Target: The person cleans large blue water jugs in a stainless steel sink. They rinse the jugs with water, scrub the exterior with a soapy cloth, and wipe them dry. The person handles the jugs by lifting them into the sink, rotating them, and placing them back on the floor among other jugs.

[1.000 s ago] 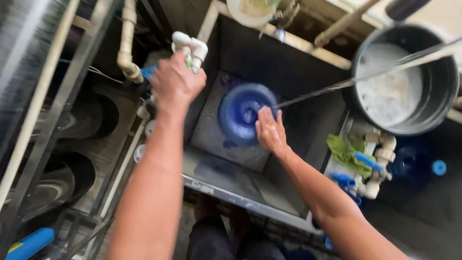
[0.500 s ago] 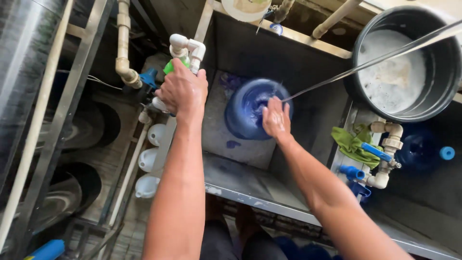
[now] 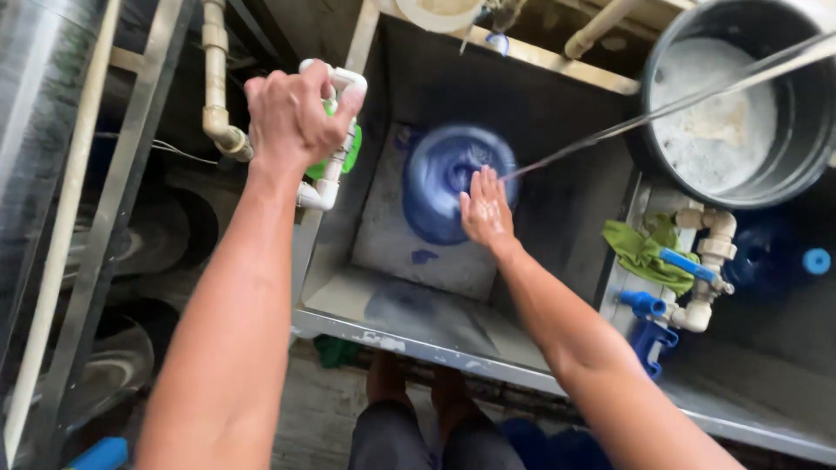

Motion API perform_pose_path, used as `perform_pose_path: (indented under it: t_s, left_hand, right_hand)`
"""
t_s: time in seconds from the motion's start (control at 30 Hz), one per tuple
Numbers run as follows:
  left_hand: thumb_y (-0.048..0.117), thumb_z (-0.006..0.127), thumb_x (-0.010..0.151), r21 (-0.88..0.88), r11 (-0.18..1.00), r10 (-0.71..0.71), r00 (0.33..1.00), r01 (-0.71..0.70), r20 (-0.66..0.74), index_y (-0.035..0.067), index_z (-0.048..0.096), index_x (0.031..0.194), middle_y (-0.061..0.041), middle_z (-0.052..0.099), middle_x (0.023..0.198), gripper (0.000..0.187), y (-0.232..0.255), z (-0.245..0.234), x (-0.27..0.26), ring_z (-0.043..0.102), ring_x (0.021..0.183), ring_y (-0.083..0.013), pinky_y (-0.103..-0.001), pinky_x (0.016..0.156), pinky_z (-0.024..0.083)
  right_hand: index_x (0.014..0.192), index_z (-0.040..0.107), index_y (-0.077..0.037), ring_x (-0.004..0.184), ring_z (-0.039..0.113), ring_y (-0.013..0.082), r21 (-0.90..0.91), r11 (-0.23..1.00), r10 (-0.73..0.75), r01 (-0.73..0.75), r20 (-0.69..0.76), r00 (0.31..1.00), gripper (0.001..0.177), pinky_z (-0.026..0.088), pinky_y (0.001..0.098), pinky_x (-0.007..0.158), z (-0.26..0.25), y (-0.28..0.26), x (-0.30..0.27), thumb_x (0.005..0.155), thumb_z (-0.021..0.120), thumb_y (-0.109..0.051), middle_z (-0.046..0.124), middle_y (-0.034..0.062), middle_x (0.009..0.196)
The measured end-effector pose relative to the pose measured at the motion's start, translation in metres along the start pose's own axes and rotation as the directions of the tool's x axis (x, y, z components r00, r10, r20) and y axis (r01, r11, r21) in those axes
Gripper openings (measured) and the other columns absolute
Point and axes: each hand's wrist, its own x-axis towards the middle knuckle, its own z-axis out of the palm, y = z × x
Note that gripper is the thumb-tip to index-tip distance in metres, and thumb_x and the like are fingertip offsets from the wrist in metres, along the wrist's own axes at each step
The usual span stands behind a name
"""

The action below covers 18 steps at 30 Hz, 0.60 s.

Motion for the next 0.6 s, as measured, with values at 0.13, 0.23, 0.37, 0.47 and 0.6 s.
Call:
perform_pose_path:
  t_s: [0.13,0.23,0.37,0.47,0.6]
  left_hand:
    - [0.055,0.062,0.095,-0.108,0.987,-0.128,0.989,0.120,-0.074,0.010,0.066,0.105,-0.014,0.072,0.088,0.046,0.018,0.009,-0.013,0.067,0.088,-0.0398,-0.055,0.082,0.042]
    - [0.056,0.065,0.094,0.075,0.889,-0.444,0.891,0.451,-0.093,0.007,0.056,0.122,-0.021,0.069,0.093,0.057,0.044,0.021,-0.033,0.065,0.090,-0.0447,-0.064,0.083,0.038]
    - [0.050,0.066,0.090,-0.041,0.864,-0.498,0.838,0.502,-0.226,0.010,0.043,0.143,-0.021,0.059,0.120,0.070,0.059,0.029,-0.045,0.058,0.110,-0.0425,-0.064,0.093,0.035]
    - [0.052,0.068,0.087,-0.034,0.869,-0.487,0.840,0.494,-0.238,0.008,0.042,0.146,-0.020,0.055,0.128,0.078,0.055,0.030,-0.043,0.051,0.121,-0.0427,-0.065,0.100,0.031]
    - [0.054,0.070,0.086,0.126,0.933,-0.282,0.901,0.338,-0.330,0.006,0.043,0.148,-0.020,0.054,0.133,0.083,0.034,0.026,-0.036,0.045,0.131,-0.0421,-0.064,0.105,0.029]
  right_hand:
    - [0.146,0.042,0.014,0.149,0.039,0.0481,-0.265,0.964,-0.022,-0.029,-0.188,0.982,0.061,0.028,0.0574,0.125,0.019,-0.033,-0.002,0.106,0.053,-0.031,0.041,0.0340,0.155]
    - [0.143,0.038,0.021,0.141,0.032,0.0561,0.078,0.981,0.183,-0.180,-0.040,0.982,0.079,0.024,0.0571,0.115,0.002,-0.060,-0.009,0.099,0.057,-0.041,0.035,0.0442,0.149]
    - [0.141,0.043,0.015,0.142,0.037,0.0503,-0.019,0.999,0.028,-0.026,0.097,0.995,0.074,0.022,0.0605,0.117,-0.025,-0.039,0.004,0.098,0.055,-0.044,0.041,0.0389,0.149]
    - [0.142,0.046,0.012,0.144,0.042,0.0465,-0.117,0.992,0.040,-0.039,0.004,0.999,0.067,0.024,0.0624,0.121,-0.013,-0.026,-0.009,0.100,0.053,-0.040,0.046,0.0343,0.151]
    - [0.144,0.045,0.019,0.139,0.042,0.0512,-0.176,0.984,0.031,-0.032,-0.010,0.999,0.075,0.030,0.0555,0.120,-0.001,-0.077,-0.024,0.098,0.056,-0.040,0.043,0.0399,0.148]
